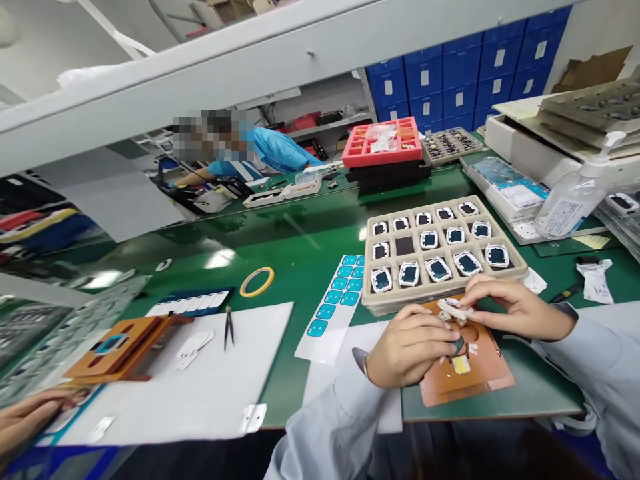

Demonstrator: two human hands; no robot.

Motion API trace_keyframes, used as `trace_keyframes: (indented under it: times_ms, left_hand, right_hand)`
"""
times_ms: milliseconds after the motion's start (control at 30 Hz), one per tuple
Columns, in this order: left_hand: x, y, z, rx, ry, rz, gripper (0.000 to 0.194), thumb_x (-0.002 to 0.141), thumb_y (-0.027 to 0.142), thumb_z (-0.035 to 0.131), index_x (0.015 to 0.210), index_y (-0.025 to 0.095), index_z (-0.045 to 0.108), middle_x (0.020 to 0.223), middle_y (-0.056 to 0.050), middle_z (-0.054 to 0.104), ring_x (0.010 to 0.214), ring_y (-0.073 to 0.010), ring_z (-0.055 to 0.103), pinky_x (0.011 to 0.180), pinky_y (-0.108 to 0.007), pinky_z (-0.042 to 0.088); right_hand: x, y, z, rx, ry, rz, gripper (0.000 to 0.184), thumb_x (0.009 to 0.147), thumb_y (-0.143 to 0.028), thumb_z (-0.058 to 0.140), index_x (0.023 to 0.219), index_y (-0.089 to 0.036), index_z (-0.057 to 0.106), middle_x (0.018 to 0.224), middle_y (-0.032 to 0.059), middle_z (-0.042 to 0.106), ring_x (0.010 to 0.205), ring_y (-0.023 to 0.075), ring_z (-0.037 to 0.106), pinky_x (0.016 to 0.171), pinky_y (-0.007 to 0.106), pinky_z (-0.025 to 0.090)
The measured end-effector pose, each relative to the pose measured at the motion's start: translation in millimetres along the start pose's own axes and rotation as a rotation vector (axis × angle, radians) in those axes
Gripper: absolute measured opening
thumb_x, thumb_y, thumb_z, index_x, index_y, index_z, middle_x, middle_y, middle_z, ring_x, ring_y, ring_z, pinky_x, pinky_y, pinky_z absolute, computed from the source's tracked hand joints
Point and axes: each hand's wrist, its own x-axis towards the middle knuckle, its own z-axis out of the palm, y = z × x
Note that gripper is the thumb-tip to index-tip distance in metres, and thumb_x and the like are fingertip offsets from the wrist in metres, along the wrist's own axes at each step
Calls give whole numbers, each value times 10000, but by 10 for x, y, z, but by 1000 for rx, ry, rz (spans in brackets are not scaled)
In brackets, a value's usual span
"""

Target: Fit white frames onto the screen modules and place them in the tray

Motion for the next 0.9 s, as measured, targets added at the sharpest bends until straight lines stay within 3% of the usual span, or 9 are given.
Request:
trace_keyframes:
  times_ms: [167, 300, 433, 600, 733, 900]
  left_hand:
    - [-24, 12, -18, 34, -72, 42, 187, 985, 130, 447, 1075, 100, 608, 1136, -187, 708, 1154, -202, 650, 1017, -358, 514]
    - [-28, 27, -47, 55, -123, -3, 193, 984, 138, 446, 1075, 131, 616, 1070, -102, 739, 1239, -199, 588, 1150, -412, 369]
    - [-27, 32, -64, 121, -188, -45, 195, 993, 187, 456, 1048, 174, 643, 1147, -41, 730, 1334, -230, 480, 1181, -452, 254]
    - [-40, 51, -51, 160, -148, -52, 187, 983, 193, 474, 1041, 194, 651, 1141, -40, 727, 1186, -215, 529, 1066, -417, 339]
    - [-26, 79, -70, 185, -129, -80, 197, 937, 142, 511, 1049, 223, 653, 1068, -26, 738, 1029, -208, 551, 948, -398, 370]
    - [0, 97, -121, 95, -230, -132, 246, 963, 178, 441, 1077, 240, 650, 1102, -16, 734, 1109, -220, 547, 1042, -439, 294]
  right_hand:
    - [-5, -31, -12, 1, -1, 32, 181, 930, -255, 630, 1081, -201, 715, 922, 63, 737, 853, 174, 674, 760, 287, 546]
    - [-5, -46, -37, 21, -2, 103, 229, 933, -323, 624, 1089, -187, 722, 982, 83, 744, 881, 186, 701, 759, 272, 580]
    - [-18, -67, -103, -79, -53, 58, 245, 936, -275, 614, 1138, -180, 715, 935, 74, 754, 805, 166, 700, 701, 248, 568]
    - [-85, -70, -157, -190, -83, 61, 197, 904, -287, 662, 1055, -177, 724, 824, 52, 750, 644, 137, 671, 600, 214, 534]
    - [-99, -42, -129, -197, -102, 85, 152, 896, -329, 666, 912, -178, 673, 653, 1, 663, 517, 106, 586, 508, 195, 478]
    - [-99, 9, -66, -149, -199, 96, 150, 912, -333, 639, 874, -191, 608, 570, -40, 583, 452, 87, 521, 445, 184, 410]
